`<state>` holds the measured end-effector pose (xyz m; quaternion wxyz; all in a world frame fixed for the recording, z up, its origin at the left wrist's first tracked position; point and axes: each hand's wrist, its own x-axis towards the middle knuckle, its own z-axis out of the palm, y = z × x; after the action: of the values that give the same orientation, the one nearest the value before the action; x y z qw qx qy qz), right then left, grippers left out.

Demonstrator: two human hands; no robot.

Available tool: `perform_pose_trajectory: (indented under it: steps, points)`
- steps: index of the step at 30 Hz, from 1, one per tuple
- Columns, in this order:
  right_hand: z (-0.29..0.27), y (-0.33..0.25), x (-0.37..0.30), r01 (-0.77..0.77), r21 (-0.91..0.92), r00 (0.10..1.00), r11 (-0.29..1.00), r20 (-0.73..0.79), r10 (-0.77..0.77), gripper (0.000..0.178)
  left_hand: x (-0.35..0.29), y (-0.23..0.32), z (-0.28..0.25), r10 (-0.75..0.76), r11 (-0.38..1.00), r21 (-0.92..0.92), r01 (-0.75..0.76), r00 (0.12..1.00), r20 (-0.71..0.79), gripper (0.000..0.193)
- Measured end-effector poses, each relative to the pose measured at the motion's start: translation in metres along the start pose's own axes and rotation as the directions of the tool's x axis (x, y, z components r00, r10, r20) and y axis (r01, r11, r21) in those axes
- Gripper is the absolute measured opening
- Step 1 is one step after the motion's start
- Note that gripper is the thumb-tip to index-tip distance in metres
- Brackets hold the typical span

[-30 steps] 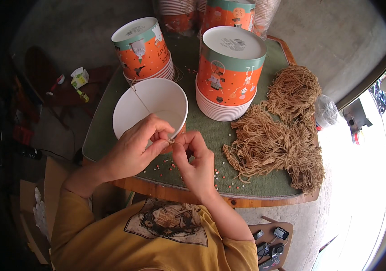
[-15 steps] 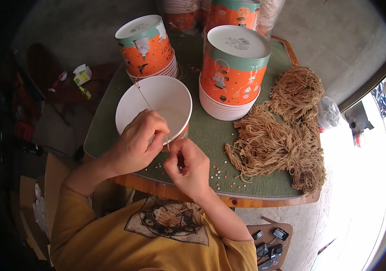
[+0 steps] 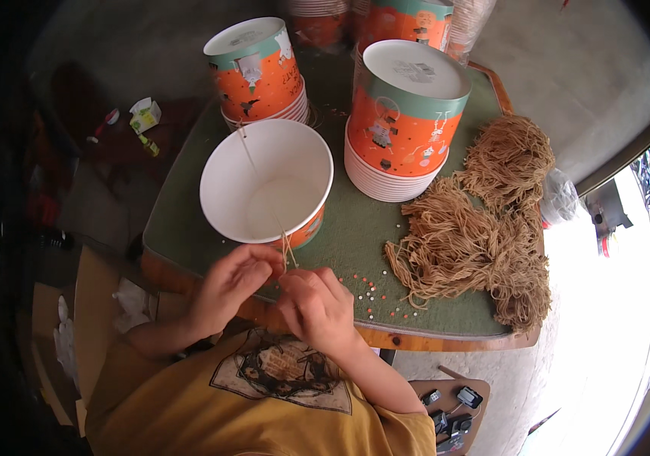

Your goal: Thread small beads onto a wire and attach the wire to a paper bucket to form a handle.

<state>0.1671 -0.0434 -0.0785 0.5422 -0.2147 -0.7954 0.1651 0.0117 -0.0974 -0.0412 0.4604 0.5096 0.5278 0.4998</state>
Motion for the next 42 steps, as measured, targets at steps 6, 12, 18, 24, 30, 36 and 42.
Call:
perform_pose_trajectory:
  steps: [6, 12, 18, 24, 30, 36, 42]
  points:
    - [0.002, 0.0, 0.001, 0.071, -0.057, 0.997, 0.996, 0.023, -0.069, 0.044, 0.013, 0.0, 0.002, -0.258, 0.829, -0.478, 0.289, 0.957, 0.131, 0.022]
    - [-0.004, 0.001, 0.006, 0.139, 0.068, 0.976, 0.988, 0.157, -0.149, 0.04, 0.016, 0.005, 0.006, -0.252, 0.756, -0.603, 0.253, 0.964, 0.089, 0.013]
    - [-0.008, -0.003, 0.01, 0.161, 0.125, 0.951, 0.979, 0.244, -0.188, 0.037, 0.03, -0.001, 0.003, -0.251, 0.772, -0.613, 0.169, 0.967, -0.049, 0.013]
    - [-0.009, -0.003, 0.022, 0.106, 0.188, 0.939, 0.976, 0.304, -0.16, 0.031, 0.033, -0.003, 0.004, -0.193, 0.853, -0.515, 0.088, 0.969, -0.155, 0.013]
    - [-0.015, -0.001, 0.027, 0.075, 0.03, 0.964, 0.997, 0.253, -0.08, 0.037, 0.035, 0.001, -0.003, -0.063, 0.977, -0.214, 0.014, 0.972, -0.226, 0.016]
    - [-0.036, 0.023, 0.066, 0.006, -0.362, 0.985, 0.932, 0.165, 0.058, 0.019, 0.037, -0.006, -0.025, 0.037, 0.984, -0.162, -0.067, 0.982, -0.183, 0.014]
    - [-0.041, 0.032, 0.131, -0.576, 0.518, 0.795, 0.633, 0.175, 0.58, 0.009, 0.066, -0.019, -0.116, 0.611, 0.729, 0.524, -0.44, 0.763, -0.208, 0.056]
